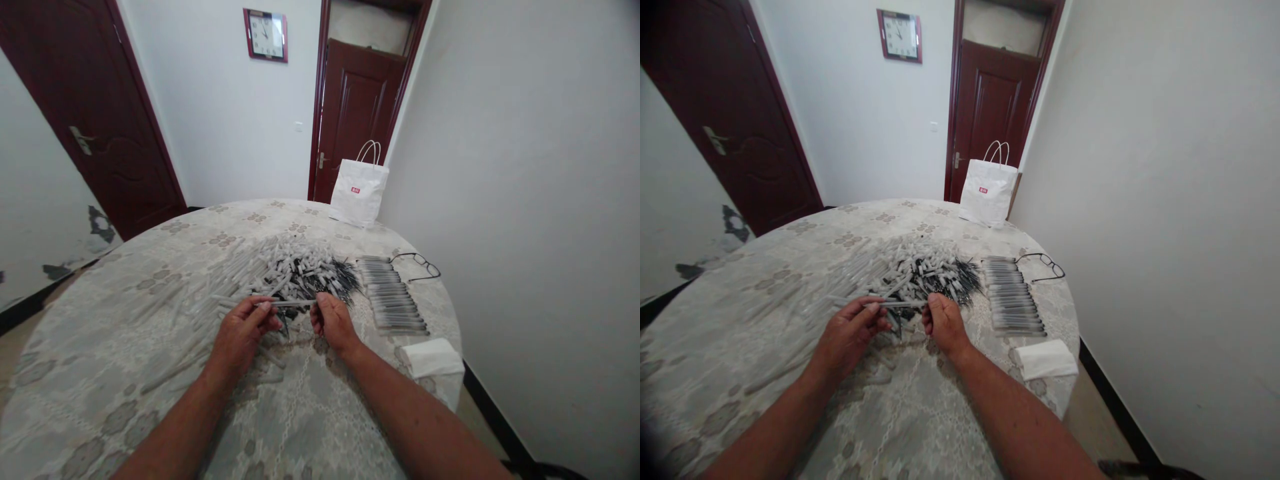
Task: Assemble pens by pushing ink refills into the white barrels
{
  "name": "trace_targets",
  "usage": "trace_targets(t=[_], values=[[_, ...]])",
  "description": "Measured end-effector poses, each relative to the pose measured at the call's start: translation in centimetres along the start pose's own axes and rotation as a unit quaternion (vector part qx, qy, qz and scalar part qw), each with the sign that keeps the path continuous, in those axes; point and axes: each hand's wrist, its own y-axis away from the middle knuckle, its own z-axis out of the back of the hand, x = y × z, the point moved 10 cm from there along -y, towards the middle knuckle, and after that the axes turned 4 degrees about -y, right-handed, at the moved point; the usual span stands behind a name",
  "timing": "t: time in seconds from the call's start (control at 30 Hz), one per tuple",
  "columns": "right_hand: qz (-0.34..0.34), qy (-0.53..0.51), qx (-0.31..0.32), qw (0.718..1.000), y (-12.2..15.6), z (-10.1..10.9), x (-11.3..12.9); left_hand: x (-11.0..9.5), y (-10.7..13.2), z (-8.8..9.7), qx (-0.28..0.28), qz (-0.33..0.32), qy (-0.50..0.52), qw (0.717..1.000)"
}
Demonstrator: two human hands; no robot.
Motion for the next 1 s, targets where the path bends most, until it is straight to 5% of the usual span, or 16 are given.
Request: trace_targets(t=[0.23,0.47,0.7,0.87,1.0], values=[[0.087,0.090,-0.021,0.992,0.6,0.7,2.4,0.1,-0.1,0.0,0.002,-0.006,-0.018,1.000],[0.187,0.229,0.028,0.955,1.5,-1.1,4.9,-0.1,0.1,-0.2,0.005,-0.008,-0.013,1.000],[0.326,0.398,0.089,0.853,2.7,-3.4,7.4,0.1,0.2,-1.1,0.041,-0.005,-0.057,0.998],[0.267,0.577,0.147,0.758,3.1,-3.6,7.7,0.1,0.7,-2.3,0.087,-0.011,-0.170,0.982],[0.206,0.644,0.138,0.724,1.6,0.6,9.7,-0.6,0.9,-2.4,0.082,-0.038,-0.198,0.976]])
